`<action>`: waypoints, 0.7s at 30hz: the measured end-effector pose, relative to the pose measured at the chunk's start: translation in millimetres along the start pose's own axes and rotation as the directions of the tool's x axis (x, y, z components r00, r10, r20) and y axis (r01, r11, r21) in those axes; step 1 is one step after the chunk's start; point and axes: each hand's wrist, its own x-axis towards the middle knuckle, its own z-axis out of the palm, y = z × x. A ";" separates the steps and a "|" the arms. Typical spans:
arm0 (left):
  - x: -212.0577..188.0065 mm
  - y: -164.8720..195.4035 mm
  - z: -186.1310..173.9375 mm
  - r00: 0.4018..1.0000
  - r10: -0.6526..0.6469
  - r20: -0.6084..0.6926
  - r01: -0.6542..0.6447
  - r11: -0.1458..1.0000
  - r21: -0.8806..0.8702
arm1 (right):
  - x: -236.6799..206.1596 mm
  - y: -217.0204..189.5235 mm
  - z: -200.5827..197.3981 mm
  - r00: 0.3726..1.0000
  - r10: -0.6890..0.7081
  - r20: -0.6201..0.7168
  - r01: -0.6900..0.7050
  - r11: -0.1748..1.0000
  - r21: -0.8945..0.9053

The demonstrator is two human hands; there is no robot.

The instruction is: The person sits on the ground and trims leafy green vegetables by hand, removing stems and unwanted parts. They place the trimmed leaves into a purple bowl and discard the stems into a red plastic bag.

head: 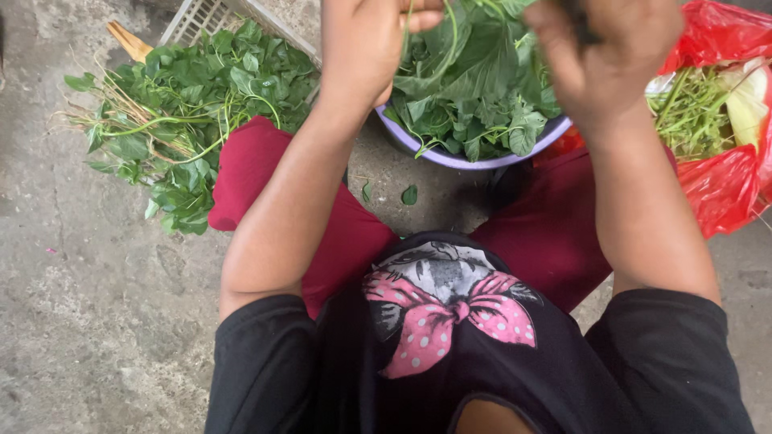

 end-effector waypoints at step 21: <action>-31.5 9.7 6.5 0.971 -0.023 0.239 0.082 0.968 -0.239 | 10.0 -50.8 10.4 0.995 -0.018 0.097 -0.008 0.963 0.270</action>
